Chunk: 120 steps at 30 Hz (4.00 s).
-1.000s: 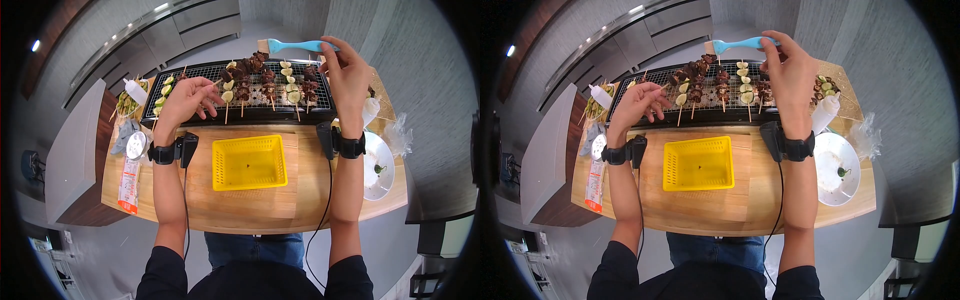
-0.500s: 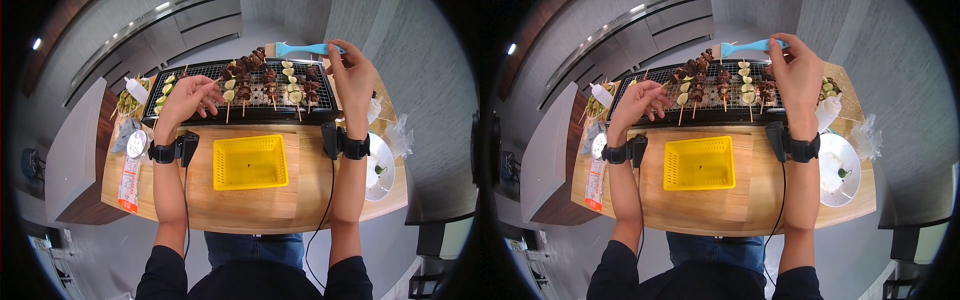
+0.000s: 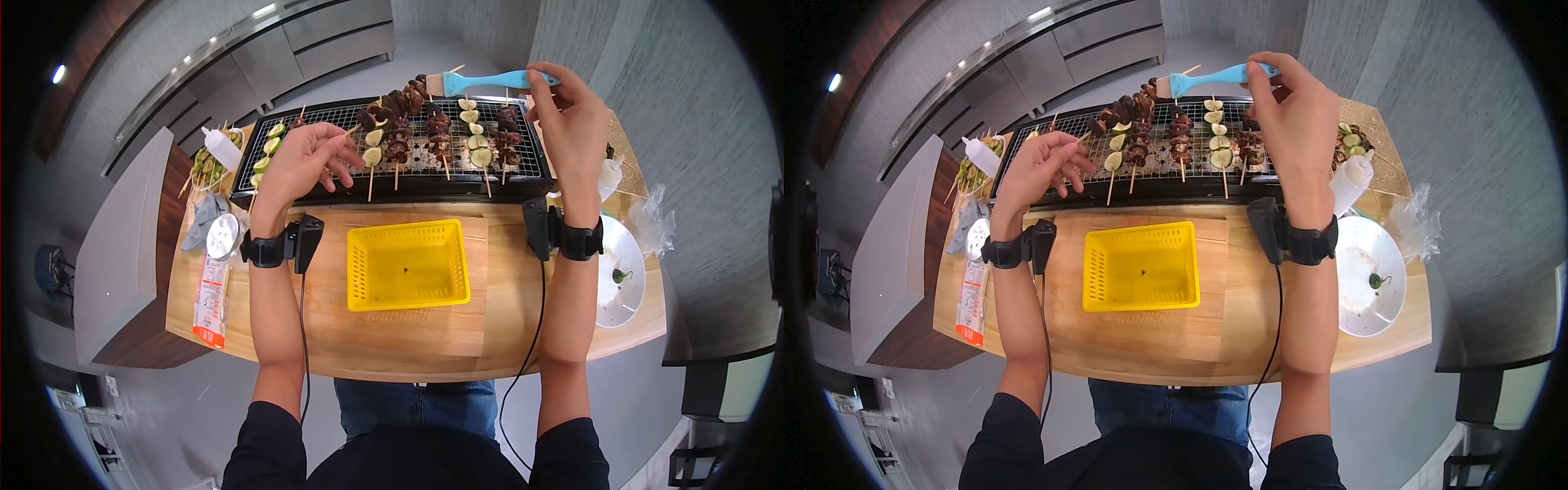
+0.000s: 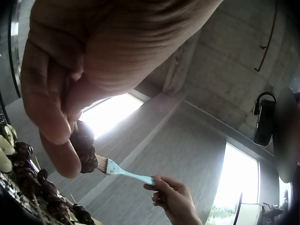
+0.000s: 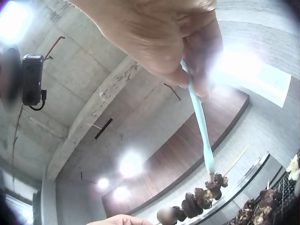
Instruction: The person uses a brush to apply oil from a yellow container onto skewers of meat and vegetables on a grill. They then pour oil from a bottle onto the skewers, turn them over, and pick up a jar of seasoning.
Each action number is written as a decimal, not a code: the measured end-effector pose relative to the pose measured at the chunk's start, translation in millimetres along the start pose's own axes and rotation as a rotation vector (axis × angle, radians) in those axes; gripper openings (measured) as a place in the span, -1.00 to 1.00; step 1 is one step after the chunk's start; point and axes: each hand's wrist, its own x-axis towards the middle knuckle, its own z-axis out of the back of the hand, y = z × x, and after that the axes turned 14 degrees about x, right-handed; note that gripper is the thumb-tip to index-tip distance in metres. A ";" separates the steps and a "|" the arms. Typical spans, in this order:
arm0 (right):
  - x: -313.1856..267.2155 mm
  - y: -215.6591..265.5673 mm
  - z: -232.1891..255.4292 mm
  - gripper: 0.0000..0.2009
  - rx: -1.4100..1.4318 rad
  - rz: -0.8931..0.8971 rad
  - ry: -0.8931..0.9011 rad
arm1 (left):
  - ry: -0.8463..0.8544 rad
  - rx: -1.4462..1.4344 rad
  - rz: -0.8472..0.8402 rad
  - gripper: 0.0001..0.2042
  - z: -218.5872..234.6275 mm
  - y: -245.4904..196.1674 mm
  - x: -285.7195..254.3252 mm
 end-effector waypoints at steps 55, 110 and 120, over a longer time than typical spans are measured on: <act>-8.2 8.1 -15.0 -0.83 0.061 0.055 0.081 | 0.003 0.032 0.020 -0.77 -8.3 -3.9 1.7; -13.6 18.2 -22.6 -0.80 0.065 0.018 0.132 | 0.111 0.305 0.407 -0.74 1.9 46.3 8.8; -14.3 15.0 -24.8 -0.81 0.088 0.004 0.137 | 0.097 0.400 0.421 -0.74 0.9 55.3 12.9</act>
